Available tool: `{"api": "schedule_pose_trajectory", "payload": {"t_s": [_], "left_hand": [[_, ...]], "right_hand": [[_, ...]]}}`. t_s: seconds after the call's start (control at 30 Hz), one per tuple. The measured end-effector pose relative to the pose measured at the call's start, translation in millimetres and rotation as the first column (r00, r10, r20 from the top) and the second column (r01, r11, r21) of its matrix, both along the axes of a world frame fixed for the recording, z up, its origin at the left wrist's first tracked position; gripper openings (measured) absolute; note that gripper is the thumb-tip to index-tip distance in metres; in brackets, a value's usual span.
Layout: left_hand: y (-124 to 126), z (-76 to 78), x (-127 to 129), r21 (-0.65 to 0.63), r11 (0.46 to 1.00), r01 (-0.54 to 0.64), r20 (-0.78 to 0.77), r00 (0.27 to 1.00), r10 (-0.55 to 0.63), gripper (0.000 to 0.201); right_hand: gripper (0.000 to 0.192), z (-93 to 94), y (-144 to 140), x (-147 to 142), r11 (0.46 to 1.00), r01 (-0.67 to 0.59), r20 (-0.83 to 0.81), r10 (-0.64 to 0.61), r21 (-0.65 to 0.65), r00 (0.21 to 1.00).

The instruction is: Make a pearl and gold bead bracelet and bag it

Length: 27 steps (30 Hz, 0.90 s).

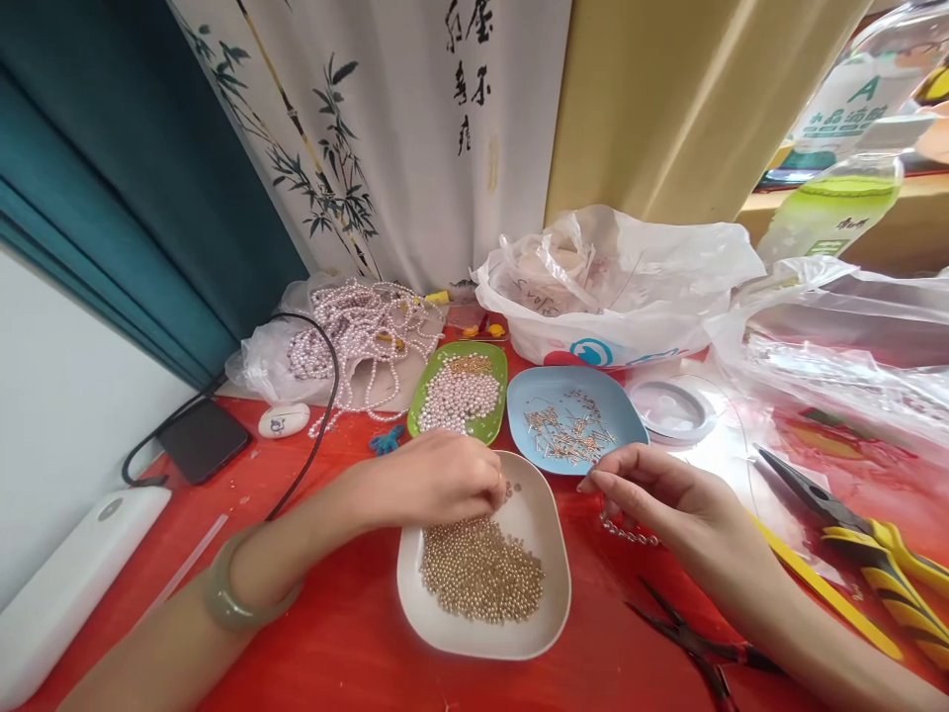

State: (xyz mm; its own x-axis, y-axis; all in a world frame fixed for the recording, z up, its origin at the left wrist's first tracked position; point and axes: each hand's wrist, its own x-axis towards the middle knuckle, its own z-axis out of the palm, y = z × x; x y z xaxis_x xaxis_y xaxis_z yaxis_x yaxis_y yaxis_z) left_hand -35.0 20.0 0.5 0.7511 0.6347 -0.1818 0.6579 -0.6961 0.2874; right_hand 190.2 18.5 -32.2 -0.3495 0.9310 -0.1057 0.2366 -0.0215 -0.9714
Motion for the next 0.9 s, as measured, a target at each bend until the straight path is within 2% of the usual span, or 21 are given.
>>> {"api": "schedule_pose_trajectory", "payload": {"t_s": [0.2,0.53,0.7,0.9], "left_hand": [[-3.1,-1.2,2.5,0.060,0.998,-0.016,-0.025,1.000,0.017,0.019],[-13.5,-3.2,12.6,0.270,0.963,-0.012,-0.184,0.981,0.064,0.009],[-14.0,-4.0,13.2,0.294,0.956,-0.005,-0.168,0.984,0.056,0.010],[-10.1,-6.7,11.9,0.252,0.968,-0.017,-0.121,0.991,0.049,0.013]], "right_hand": [[0.019,-0.8,0.2,-0.5,1.000,-0.014,0.009,0.014,0.010,1.000],[0.017,3.1,-2.9,-3.7,0.999,-0.006,0.014,0.005,0.034,1.000],[0.018,4.0,-3.4,-4.9,0.999,-0.010,0.018,0.009,0.047,1.000],[0.017,3.1,-3.0,-4.2,0.998,-0.012,0.021,0.011,0.064,1.000]]}}
